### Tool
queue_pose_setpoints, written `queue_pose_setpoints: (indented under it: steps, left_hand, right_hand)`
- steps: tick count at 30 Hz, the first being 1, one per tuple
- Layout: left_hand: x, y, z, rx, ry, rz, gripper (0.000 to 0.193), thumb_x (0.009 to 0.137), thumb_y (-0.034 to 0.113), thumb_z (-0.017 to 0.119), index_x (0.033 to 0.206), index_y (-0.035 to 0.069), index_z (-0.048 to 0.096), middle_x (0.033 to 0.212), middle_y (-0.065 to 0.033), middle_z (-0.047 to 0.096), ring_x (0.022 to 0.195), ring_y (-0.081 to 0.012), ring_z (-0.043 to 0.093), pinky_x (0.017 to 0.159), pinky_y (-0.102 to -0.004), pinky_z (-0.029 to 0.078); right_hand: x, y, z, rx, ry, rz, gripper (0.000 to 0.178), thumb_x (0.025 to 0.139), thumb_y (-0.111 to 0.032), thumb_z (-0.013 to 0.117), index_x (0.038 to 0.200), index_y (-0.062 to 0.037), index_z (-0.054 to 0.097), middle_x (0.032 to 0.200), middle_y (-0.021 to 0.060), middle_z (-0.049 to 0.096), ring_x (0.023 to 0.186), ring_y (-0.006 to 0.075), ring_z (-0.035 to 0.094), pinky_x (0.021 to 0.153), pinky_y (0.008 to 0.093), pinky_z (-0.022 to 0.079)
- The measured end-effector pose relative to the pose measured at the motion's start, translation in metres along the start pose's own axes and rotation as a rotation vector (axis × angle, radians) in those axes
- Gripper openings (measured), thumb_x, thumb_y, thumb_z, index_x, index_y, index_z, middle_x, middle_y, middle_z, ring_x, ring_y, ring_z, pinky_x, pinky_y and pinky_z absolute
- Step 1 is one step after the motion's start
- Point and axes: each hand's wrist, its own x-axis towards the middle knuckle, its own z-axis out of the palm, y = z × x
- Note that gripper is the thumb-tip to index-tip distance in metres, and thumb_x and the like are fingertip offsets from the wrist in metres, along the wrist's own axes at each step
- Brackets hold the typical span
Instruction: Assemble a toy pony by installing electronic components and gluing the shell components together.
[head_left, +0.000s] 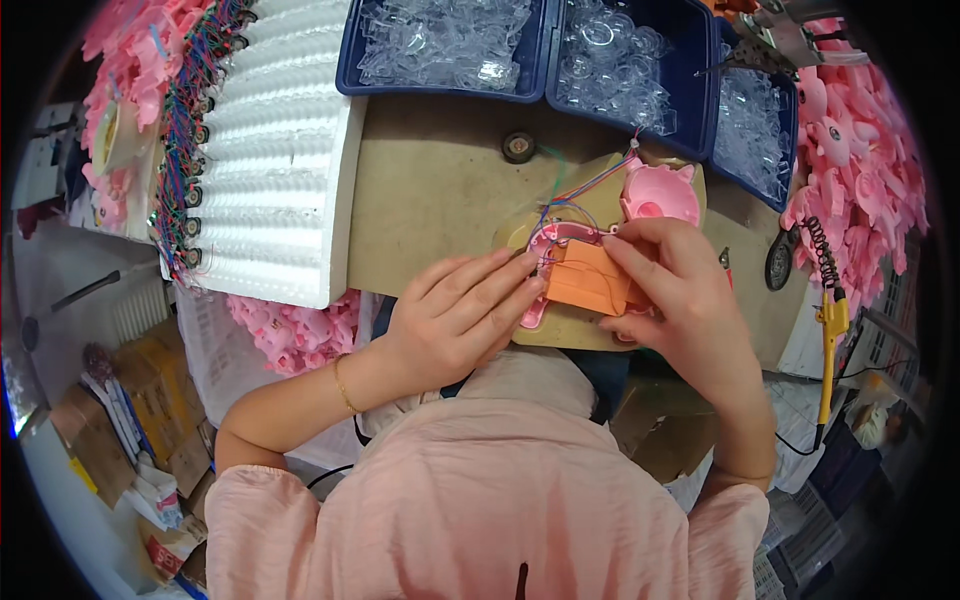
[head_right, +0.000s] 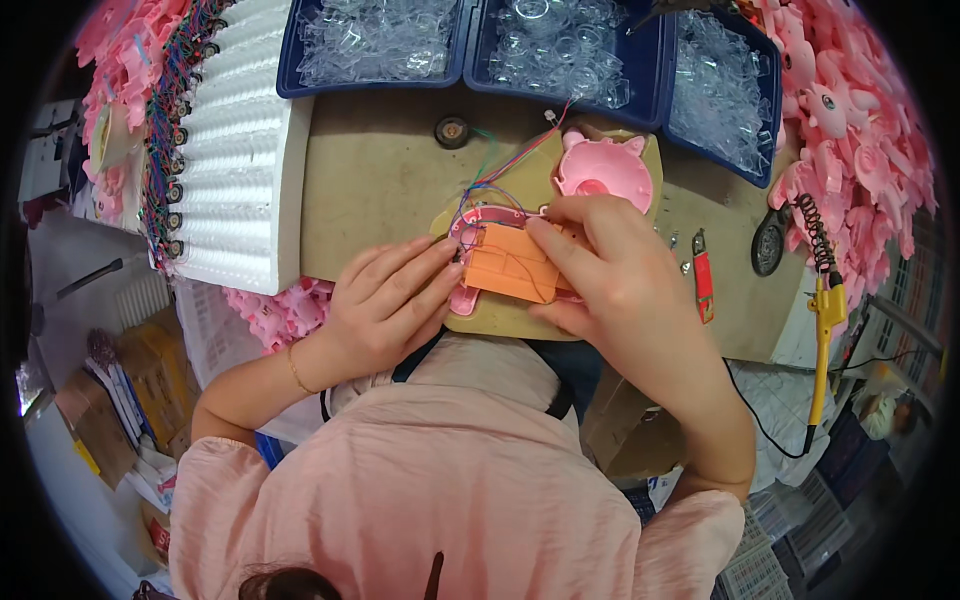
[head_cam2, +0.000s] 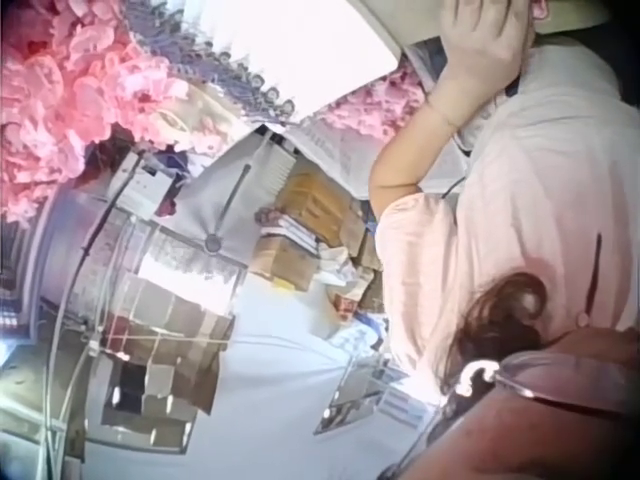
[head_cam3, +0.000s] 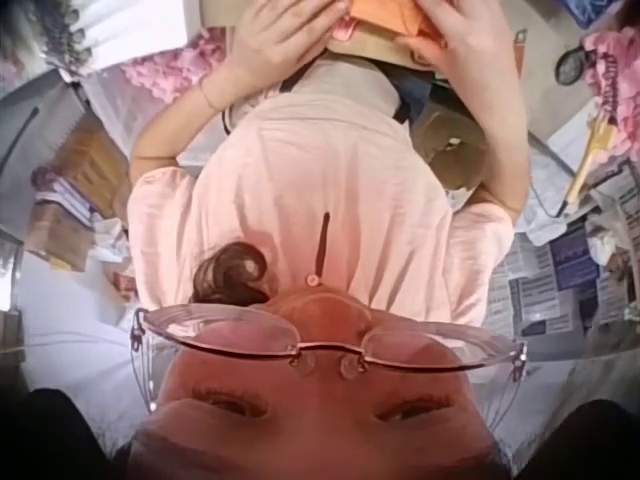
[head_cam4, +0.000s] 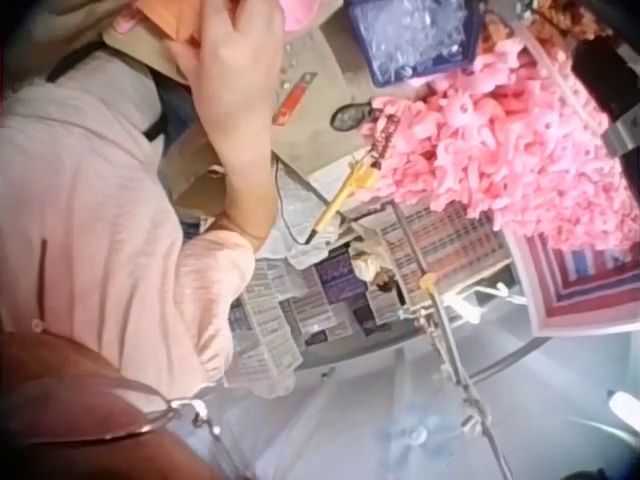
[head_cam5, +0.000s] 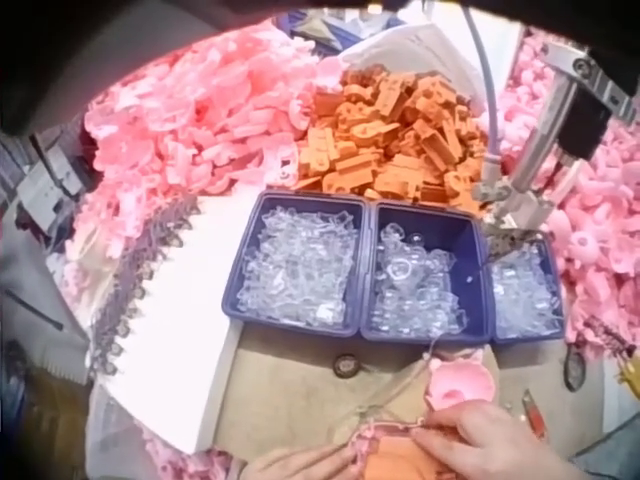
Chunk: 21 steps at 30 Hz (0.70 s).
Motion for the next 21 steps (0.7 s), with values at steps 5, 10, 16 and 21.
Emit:
queue_pose_setpoints:
  steps: [5,10,16,21]
  left_hand:
    - [0.005,-0.001,-0.012,-0.045,-0.065,-0.057,0.039,0.072,0.015,0.066,0.111,0.013,0.061,0.114,-0.0024,0.058,0.101,-0.0204,0.052,0.083,-0.0329,0.037]
    - [0.055,0.000,-0.032,-0.099,-0.102,-0.006,0.044,0.068,0.028,0.069,0.110,0.016,0.062,0.114,0.0010,0.058,0.101,-0.0218,0.050,0.083,-0.0346,0.036]
    - [0.072,0.006,-0.009,-0.017,-0.215,0.121,0.040,0.074,0.030,0.065,0.109,0.012,0.062,0.115,0.0018,0.059,0.105,-0.0192,0.052,0.085,-0.0367,0.037]
    - [0.079,0.004,-0.014,0.024,-0.234,0.173,0.038,0.074,0.028,0.066,0.108,0.012,0.062,0.114,0.0003,0.059,0.104,-0.0186,0.052,0.085,-0.0360,0.037]
  right_hand:
    - [-0.005,0.002,0.003,-0.079,0.103,-0.060,0.061,0.051,-0.018,0.078,0.106,-0.0025,0.058,0.105,0.0110,0.054,0.096,0.0283,0.053,0.081,0.0353,0.043]
    - [-0.029,0.006,-0.005,-0.071,0.287,0.125,0.050,0.055,-0.022,0.077,0.098,-0.0028,0.060,0.094,0.0085,0.055,0.087,0.0272,0.052,0.076,0.0353,0.041]
    - [-0.034,0.014,0.022,-0.218,0.358,0.051,0.042,0.058,-0.022,0.077,0.092,-0.0023,0.061,0.083,0.0073,0.054,0.078,0.0268,0.050,0.070,0.0352,0.040]
    - [-0.026,0.024,0.005,-0.039,0.326,0.057,0.034,0.064,-0.017,0.075,0.091,-0.0008,0.061,0.079,0.0074,0.054,0.075,0.0244,0.052,0.067,0.0329,0.041]
